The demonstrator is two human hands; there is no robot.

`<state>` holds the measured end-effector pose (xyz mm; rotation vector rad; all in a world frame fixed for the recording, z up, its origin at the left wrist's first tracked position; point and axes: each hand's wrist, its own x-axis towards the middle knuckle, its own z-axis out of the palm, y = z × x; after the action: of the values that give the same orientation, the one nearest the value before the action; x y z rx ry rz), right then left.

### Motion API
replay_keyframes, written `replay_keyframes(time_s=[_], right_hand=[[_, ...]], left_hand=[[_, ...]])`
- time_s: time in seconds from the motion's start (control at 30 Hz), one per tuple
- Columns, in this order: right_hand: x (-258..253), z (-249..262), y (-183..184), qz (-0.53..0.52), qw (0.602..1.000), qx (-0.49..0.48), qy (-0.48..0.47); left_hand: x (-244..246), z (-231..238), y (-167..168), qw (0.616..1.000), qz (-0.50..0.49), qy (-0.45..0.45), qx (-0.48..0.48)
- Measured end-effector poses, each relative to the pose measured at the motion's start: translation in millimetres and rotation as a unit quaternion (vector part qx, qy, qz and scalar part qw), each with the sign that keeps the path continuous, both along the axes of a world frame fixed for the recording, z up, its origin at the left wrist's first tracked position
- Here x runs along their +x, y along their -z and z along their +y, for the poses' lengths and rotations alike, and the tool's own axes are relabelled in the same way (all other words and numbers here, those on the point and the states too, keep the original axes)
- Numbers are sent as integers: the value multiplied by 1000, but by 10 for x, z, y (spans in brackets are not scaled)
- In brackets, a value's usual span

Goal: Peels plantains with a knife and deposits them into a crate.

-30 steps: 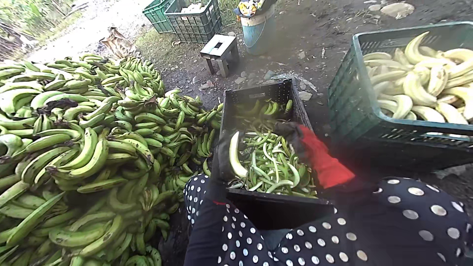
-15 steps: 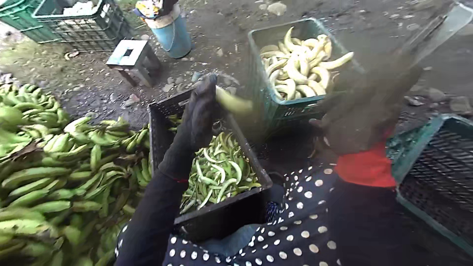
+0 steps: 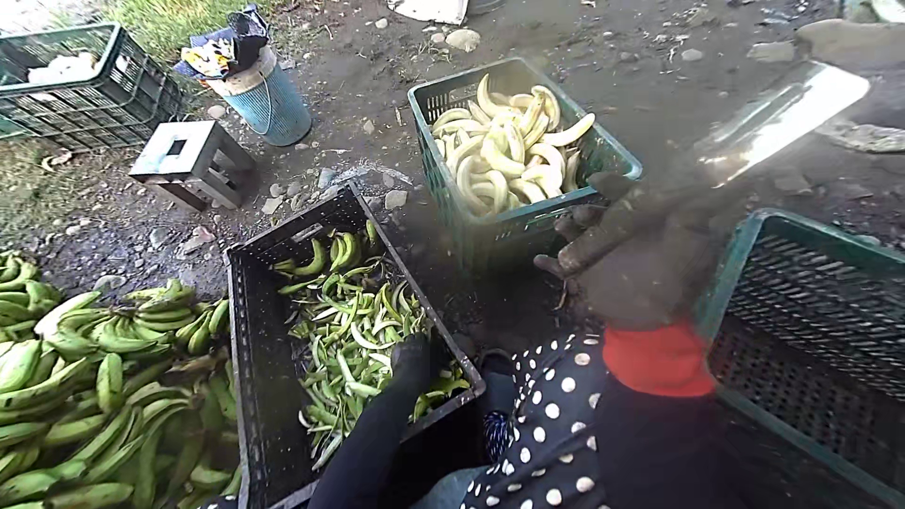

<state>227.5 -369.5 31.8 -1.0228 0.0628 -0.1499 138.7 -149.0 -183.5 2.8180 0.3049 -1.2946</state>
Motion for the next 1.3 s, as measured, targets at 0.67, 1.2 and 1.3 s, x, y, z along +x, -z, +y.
replay_keyframes(time_s=[0.67,1.2,1.3], right_hand=[[99,669,37,113,984,-38,-130],[-1522,2042,723,171,745,-317,-561],[-1862,2151,628,108,756,-341,-549]], left_hand=[[-1081,1651,-541,494,-384,-406,-666],[-1778,1695,-848,444,-622,-502,-404],[-1739,1579,-1011,444,-653,-488,-372]])
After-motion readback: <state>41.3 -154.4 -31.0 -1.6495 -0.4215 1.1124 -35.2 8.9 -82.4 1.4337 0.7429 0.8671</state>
